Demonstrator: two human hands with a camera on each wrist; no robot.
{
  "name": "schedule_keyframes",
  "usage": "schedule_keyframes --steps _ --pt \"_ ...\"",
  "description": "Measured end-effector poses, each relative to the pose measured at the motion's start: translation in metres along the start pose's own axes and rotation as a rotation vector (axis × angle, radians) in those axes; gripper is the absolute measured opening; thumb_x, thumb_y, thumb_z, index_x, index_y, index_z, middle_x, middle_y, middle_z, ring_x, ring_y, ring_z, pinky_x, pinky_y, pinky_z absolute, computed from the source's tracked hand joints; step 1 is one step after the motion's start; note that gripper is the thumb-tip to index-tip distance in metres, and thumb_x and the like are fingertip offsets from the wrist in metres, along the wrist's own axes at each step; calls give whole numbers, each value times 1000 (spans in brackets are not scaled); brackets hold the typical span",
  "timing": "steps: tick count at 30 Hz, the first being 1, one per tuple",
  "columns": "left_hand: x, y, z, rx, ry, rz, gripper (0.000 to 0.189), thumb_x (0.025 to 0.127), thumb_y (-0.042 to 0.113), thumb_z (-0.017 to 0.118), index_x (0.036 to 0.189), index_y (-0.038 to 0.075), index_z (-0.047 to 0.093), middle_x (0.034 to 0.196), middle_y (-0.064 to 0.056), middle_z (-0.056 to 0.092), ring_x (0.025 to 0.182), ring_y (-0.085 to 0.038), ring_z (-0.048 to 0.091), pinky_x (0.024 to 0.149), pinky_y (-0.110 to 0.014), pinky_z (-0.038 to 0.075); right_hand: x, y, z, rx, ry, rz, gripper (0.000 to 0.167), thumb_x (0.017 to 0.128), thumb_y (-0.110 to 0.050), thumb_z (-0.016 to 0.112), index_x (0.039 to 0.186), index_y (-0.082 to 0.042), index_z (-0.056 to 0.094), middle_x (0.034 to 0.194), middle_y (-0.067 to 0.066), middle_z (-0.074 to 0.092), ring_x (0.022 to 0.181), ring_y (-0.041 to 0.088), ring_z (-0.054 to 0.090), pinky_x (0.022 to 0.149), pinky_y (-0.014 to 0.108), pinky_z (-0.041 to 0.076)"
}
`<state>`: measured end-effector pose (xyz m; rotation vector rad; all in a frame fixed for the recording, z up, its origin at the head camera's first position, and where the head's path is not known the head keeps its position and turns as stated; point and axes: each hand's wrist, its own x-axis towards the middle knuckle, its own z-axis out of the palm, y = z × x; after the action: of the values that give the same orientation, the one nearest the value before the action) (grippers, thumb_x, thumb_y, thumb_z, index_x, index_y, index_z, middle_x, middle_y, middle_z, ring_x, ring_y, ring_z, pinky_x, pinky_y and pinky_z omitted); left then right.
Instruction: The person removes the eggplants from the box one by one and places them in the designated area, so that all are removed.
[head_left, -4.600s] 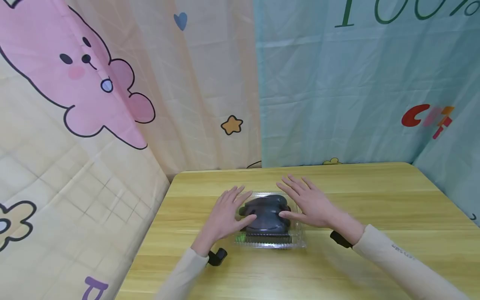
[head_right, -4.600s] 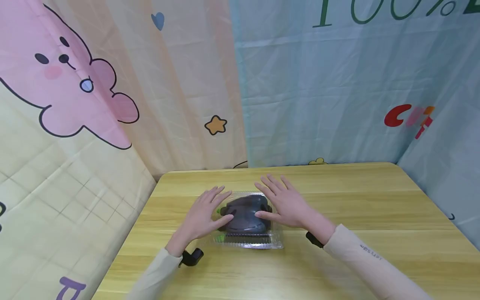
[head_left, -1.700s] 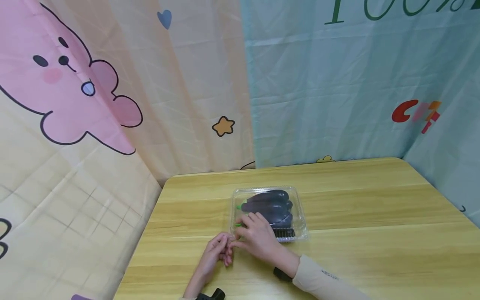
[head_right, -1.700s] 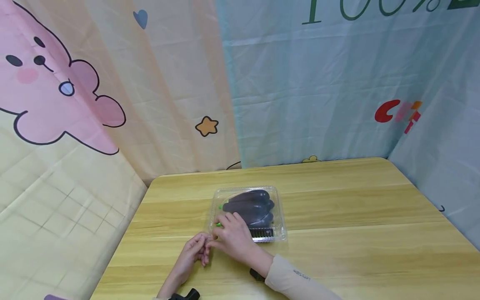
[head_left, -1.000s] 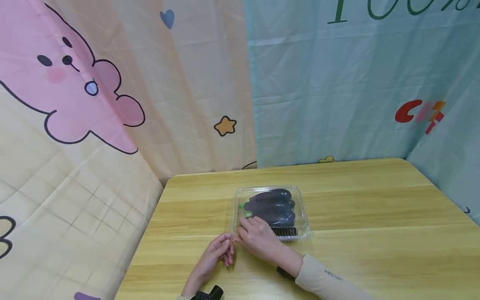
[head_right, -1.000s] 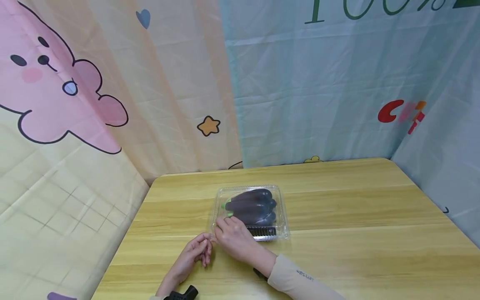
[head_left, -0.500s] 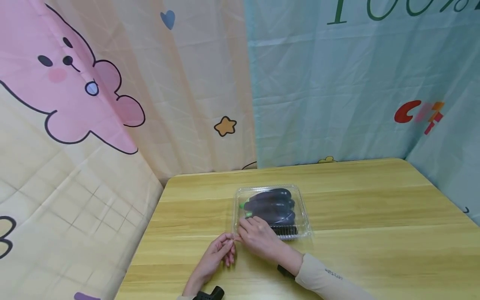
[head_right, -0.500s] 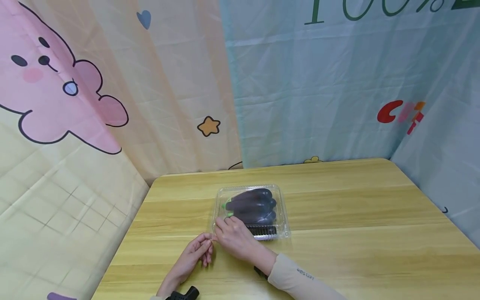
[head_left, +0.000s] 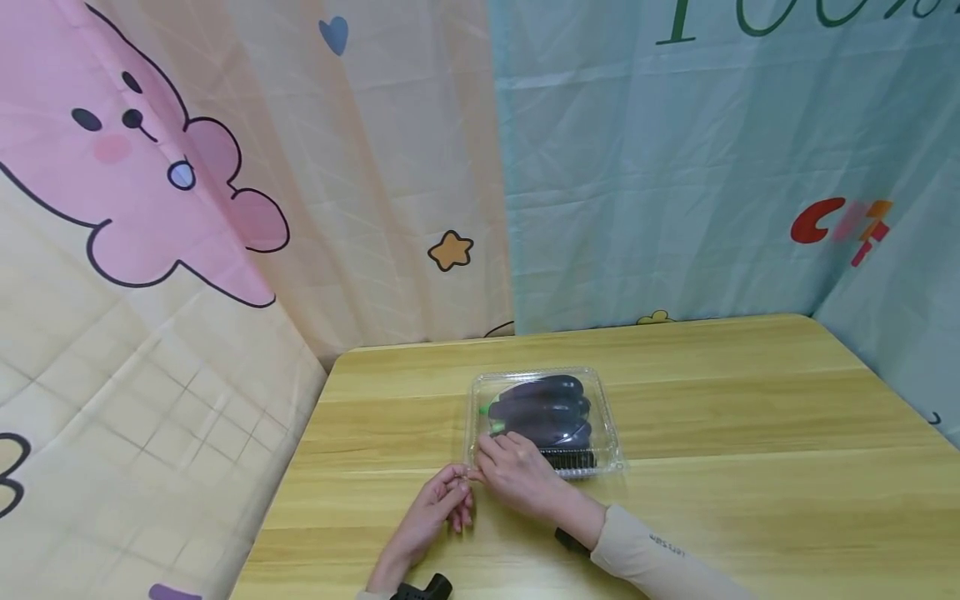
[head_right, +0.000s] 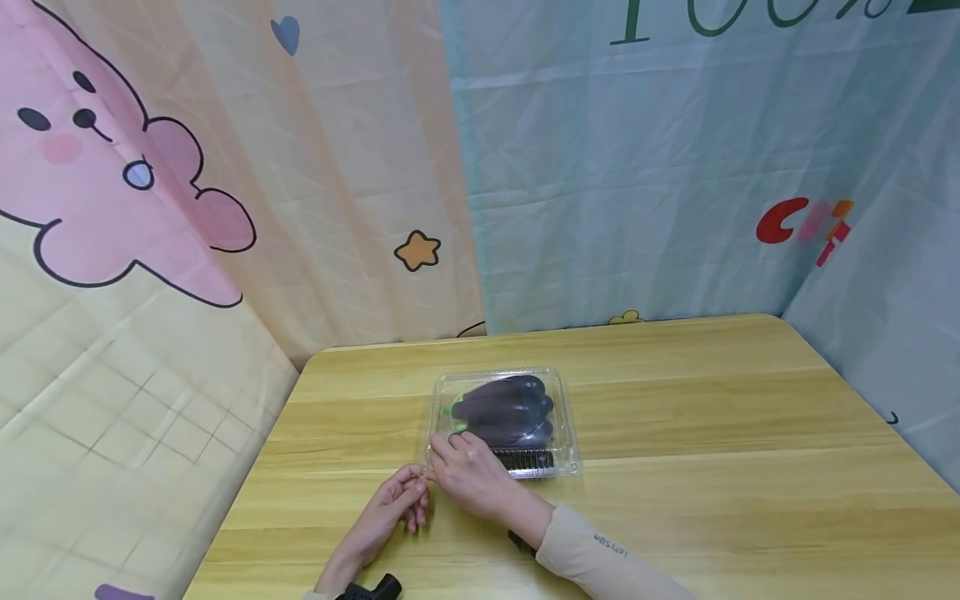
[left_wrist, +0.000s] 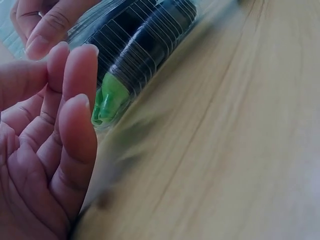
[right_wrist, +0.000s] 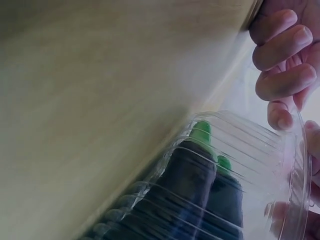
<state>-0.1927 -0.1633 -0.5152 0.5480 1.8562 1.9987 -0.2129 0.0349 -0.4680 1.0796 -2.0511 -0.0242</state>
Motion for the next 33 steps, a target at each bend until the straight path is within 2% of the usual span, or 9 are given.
schedule_keyframes --steps 10,15,19,22,25,29,33 --pt "1 5 6 -1 80 -29 27 98 17 52 111 -7 55 84 -10 59 63 -11 59 51 -19 48 -1 3 -3 61 -4 6 25 88 -36 64 80 -12 65 91 -1 56 65 10 51 56 19 41" --pt "1 6 6 -11 108 -34 29 97 14 53 113 -10 57 82 -8 60 62 -12 60 51 -20 49 -3 4 -5 107 29 13 23 85 -36 68 83 -13 70 91 -2 58 68 9 55 57 19 42" --pt "-1 7 6 -15 123 -33 34 97 15 52 111 -17 54 77 -4 61 61 -11 60 51 -20 49 -8 5 -7 155 63 23 16 81 -31 74 81 -15 71 99 -3 64 84 14 65 64 21 48" --pt "-2 7 6 -18 129 -27 35 98 14 51 107 -20 52 76 -2 61 61 -11 60 51 -20 49 -12 6 -10 174 67 18 12 78 -26 77 76 -16 70 107 0 67 97 20 65 74 25 52" --pt "-2 8 7 -28 157 -31 33 97 13 52 105 -20 52 75 -2 61 60 -11 60 51 -21 49 -15 8 -15 214 37 8 9 77 -20 77 77 -14 70 114 4 66 103 22 63 83 28 52" --pt "-1 8 7 -46 216 -47 31 96 11 53 104 -19 53 74 -4 60 59 -12 59 50 -22 50 -18 14 -23 319 -51 11 5 82 -15 73 85 -12 72 124 8 60 112 22 58 92 32 48" --pt "-2 9 6 -57 249 -41 31 95 10 54 103 -20 54 73 -4 59 59 -13 59 50 -22 50 -21 20 -30 357 -141 11 13 84 -19 73 96 -14 73 132 9 55 122 23 51 105 42 36"
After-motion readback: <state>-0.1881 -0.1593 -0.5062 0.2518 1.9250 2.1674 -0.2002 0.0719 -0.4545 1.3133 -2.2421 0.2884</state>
